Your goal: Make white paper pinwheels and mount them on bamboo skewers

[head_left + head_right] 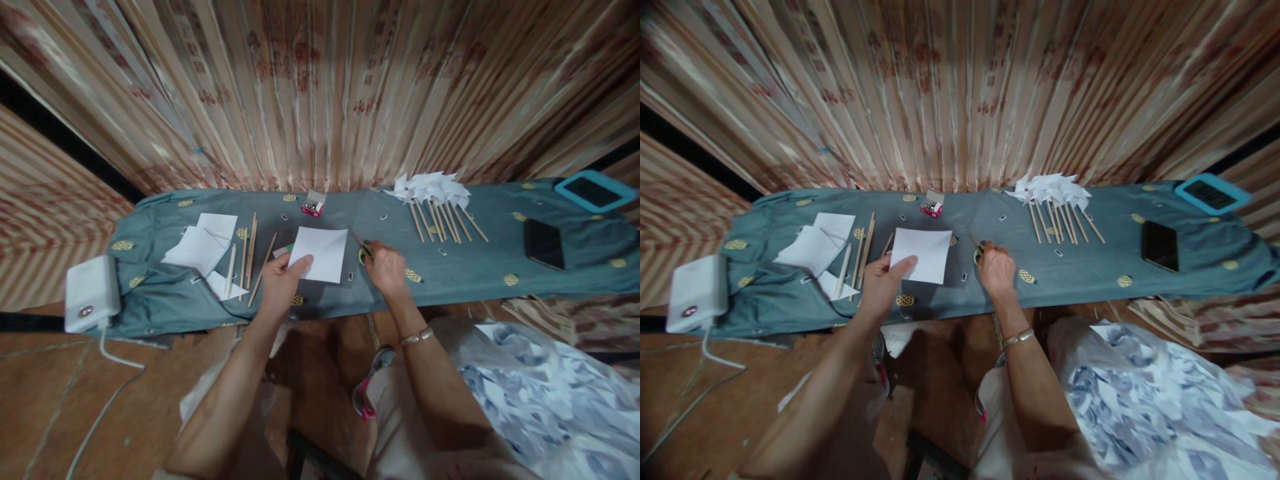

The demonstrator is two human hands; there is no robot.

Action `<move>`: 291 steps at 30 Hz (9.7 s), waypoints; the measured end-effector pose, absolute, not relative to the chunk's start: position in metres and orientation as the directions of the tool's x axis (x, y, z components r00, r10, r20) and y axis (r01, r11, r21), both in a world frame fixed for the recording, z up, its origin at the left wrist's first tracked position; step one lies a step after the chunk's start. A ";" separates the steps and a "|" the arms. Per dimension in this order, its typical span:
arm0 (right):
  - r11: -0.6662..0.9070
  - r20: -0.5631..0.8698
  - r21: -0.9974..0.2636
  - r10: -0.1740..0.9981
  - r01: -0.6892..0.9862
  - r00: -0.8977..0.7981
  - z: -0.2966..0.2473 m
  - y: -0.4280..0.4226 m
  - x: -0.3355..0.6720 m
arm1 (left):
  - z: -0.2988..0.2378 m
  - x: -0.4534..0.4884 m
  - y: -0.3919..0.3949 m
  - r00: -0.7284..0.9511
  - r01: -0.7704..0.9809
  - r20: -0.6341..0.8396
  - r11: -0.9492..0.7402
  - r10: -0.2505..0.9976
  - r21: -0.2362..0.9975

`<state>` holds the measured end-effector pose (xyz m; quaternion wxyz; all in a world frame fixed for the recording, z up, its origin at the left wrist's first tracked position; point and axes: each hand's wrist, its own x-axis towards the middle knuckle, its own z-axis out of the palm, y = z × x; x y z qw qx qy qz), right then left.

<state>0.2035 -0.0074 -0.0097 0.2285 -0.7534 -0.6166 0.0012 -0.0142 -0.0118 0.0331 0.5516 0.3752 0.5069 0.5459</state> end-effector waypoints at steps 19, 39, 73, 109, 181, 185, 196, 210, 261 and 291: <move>-0.340 -0.346 -0.900 0.938 -0.271 -0.029 -0.006 -0.057 0.157 | 0.029 -0.049 0.011 -0.195 -0.306 -0.081 0.018 0.977 0.952; -0.275 -0.244 -0.958 0.930 -0.080 -0.275 -0.001 -0.073 0.146 | 0.031 -0.049 0.010 -0.147 -0.248 -0.222 0.181 0.964 0.952; -0.284 -0.255 -0.957 0.923 -0.063 -0.289 -0.002 -0.074 0.150 | 0.030 -0.046 0.008 -0.091 -0.230 -0.249 0.223 0.964 0.947; -0.300 -0.269 -0.948 0.934 -0.108 -0.235 0.001 -0.073 0.147 | 0.029 -0.041 0.006 -0.050 -0.243 -0.265 0.246 0.963 0.938; -0.100 -0.116 -0.993 0.950 -0.069 0.291 0.008 -0.047 0.193 | 0.011 -0.043 0.004 0.031 -0.076 -0.233 0.235 0.972 0.969; -0.050 -0.053 -0.999 0.953 -0.018 0.299 0.008 -0.043 0.192 | 0.008 -0.037 -0.001 0.110 0.095 -0.203 0.193 0.973 0.977; -0.033 -0.016 -0.990 0.991 0.136 0.130 0.005 -0.043 0.184 | 0.008 -0.025 -0.008 0.215 0.184 -0.174 0.135 0.961 0.974; -0.121 -0.162 -0.980 0.947 -0.157 0.279 0.005 -0.039 0.155 | 0.007 0.009 -0.031 0.168 -0.313 -0.316 0.355 0.934 0.881; -0.374 -0.354 -0.927 0.865 0.013 -0.356 0.009 -0.078 0.148 | 0.016 -0.014 -0.008 -0.164 -0.262 -0.274 0.226 0.948 0.938; -0.435 -0.407 -0.900 0.865 -0.031 -0.294 0.010 -0.075 0.150 | 0.017 -0.014 -0.012 -0.026 -0.270 -0.270 0.253 0.962 0.929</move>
